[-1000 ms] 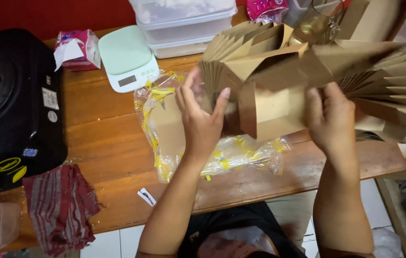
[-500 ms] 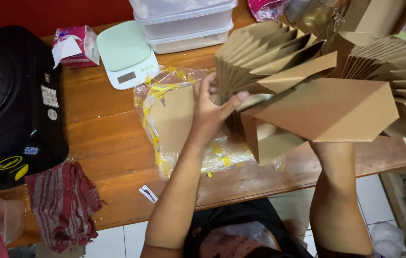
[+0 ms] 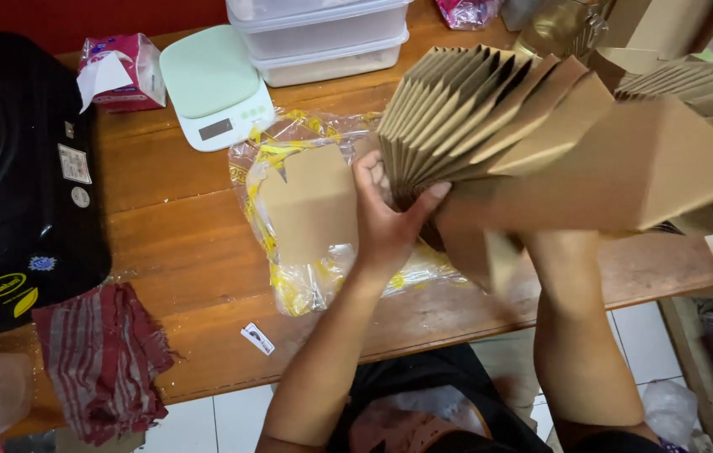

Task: Assembling a cardboard food box from a flat template by folding flaps and interlocking tabs

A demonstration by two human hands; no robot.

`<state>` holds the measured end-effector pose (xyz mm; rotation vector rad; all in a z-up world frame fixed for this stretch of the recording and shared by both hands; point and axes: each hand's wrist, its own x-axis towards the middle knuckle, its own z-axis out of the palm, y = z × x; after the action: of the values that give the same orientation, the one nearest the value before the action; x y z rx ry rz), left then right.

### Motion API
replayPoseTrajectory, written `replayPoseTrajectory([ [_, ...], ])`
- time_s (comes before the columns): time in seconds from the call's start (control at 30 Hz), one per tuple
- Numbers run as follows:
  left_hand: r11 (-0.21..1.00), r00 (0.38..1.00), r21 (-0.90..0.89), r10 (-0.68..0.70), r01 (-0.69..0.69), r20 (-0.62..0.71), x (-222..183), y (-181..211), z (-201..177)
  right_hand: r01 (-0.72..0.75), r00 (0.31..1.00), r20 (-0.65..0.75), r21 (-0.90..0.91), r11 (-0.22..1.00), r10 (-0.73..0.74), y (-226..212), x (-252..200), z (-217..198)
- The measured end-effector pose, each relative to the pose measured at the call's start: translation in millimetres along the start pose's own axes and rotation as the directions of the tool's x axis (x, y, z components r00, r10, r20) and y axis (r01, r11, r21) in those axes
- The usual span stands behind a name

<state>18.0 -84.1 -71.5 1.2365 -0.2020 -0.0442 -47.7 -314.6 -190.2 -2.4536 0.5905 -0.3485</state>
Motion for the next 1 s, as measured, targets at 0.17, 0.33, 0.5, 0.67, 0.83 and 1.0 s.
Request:
replayPoseTrajectory([
  [0.17,0.995,0.998,0.088,0.047,-0.043,-0.043,-2.6,-2.5,1.5,-0.010,1.000,0.021,-0.035,0.999,0.011,11.7,-3.1,3.4],
  [0.33,0.981,0.982,0.093,0.175,-0.168,-0.070,-1.8,-17.2,1.7,-0.036,0.999,0.028,-0.079,0.996,0.038,29.1,-4.4,7.0],
  [0.5,0.978,0.980,0.092,0.194,-0.190,-0.037,0.4,-17.4,-1.4,-0.058,0.998,0.029,-0.117,0.991,0.062,35.7,-1.3,8.8],
  [0.67,0.982,0.983,0.089,0.174,-0.168,-0.057,-2.8,-20.6,0.8,-0.070,0.996,0.044,-0.156,0.985,0.078,35.8,0.2,4.0],
  [0.83,0.967,0.969,0.080,0.244,-0.241,-0.029,-6.8,-16.6,2.0,-0.080,0.994,0.054,-0.187,0.979,0.091,33.3,-0.7,6.9],
  [1.0,0.940,0.944,0.112,0.312,-0.323,0.110,-16.7,-40.9,-2.0,-0.104,0.991,0.054,-0.223,0.969,0.119,37.4,-5.6,4.6],
])
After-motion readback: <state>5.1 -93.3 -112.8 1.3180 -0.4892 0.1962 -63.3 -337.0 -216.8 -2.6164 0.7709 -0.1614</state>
